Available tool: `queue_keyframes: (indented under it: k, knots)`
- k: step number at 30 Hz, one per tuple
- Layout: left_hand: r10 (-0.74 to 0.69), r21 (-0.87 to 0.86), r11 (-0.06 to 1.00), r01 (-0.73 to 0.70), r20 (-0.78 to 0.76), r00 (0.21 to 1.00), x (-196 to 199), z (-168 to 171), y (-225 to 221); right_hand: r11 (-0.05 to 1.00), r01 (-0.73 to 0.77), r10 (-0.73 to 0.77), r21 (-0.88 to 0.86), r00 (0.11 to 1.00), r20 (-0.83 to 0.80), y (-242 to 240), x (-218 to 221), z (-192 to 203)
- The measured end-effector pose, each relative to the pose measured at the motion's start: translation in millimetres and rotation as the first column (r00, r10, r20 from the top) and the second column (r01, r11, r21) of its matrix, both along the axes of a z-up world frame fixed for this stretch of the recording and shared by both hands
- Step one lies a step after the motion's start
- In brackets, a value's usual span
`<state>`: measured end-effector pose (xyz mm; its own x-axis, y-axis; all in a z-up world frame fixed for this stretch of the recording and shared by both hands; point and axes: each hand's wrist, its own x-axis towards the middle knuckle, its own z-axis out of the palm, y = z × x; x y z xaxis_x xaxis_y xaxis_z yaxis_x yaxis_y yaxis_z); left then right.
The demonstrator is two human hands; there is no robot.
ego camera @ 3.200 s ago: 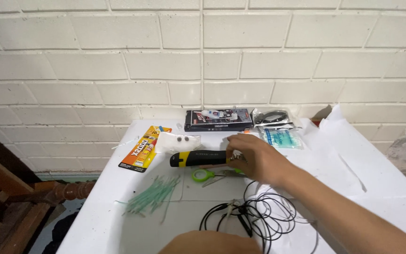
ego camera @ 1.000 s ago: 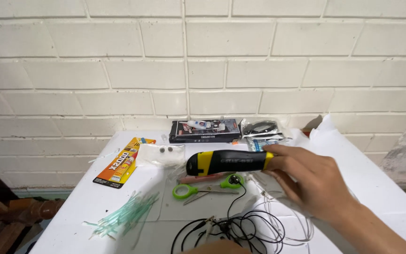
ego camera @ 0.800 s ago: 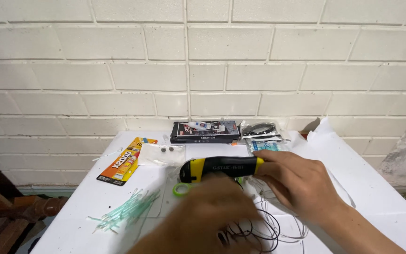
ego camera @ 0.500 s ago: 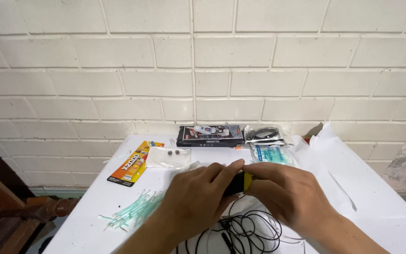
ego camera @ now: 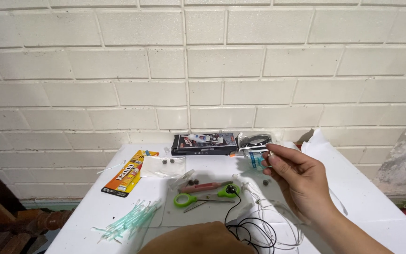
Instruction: Repairing a pair of earphones by stripping wires and manipulating internal components using a utility knife
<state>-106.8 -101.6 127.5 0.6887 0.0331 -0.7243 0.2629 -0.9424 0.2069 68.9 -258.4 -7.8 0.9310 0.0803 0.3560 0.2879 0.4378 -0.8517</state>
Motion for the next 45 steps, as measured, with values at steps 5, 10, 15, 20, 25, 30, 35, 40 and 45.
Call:
queue_keyframes:
  k: [5,10,15,20,25,30,35,40,45]
  knots:
    - [0.089,-0.074,0.994,-0.08,0.131,0.987,2.5,-14.1,14.1,0.989,-0.113,0.115,0.099,0.993,-0.013,-6.0,8.5,-7.3]
    - [-0.254,-0.275,0.839,0.469,0.565,0.785,19.4,-61.1,45.0,0.978,-0.178,0.186,0.111,0.981,-0.065,-11.4,12.7,-12.3]
    - [0.15,-0.215,0.8,0.56,0.976,0.161,46.2,-103.1,59.9,0.938,-0.308,0.313,0.159,0.95,-0.002,-13.9,15.5,-26.1]
    - [0.214,-0.197,0.853,0.483,0.977,0.02,58.7,-123.2,64.6,0.892,-0.434,0.432,0.129,0.901,0.041,-14.9,5.9,-26.4]
    - [0.24,-0.173,0.81,0.561,0.97,-0.048,37.1,-105.2,48.0,0.835,-0.538,0.521,0.12,0.841,0.142,-11.4,-4.3,-25.2]
    - [0.225,-0.155,0.849,0.505,0.971,-0.081,34.3,-105.3,43.2,0.831,-0.552,0.545,0.071,0.832,0.102,-7.1,-13.9,-24.5]
    - [0.192,-0.108,0.889,0.445,0.97,-0.147,37.0,-114.1,39.4,0.793,-0.607,0.602,0.056,0.794,0.084,-2.6,-22.3,-23.1]
    - [0.205,-0.129,0.911,0.392,0.966,-0.159,37.1,-116.3,38.3,0.778,-0.627,0.619,0.049,0.777,0.113,0.1,-25.9,-27.4]
    - [0.188,-0.101,0.921,0.377,0.961,-0.202,37.5,-114.3,40.8,0.751,-0.66,0.652,0.012,0.745,0.139,0.6,-27.0,-27.4]
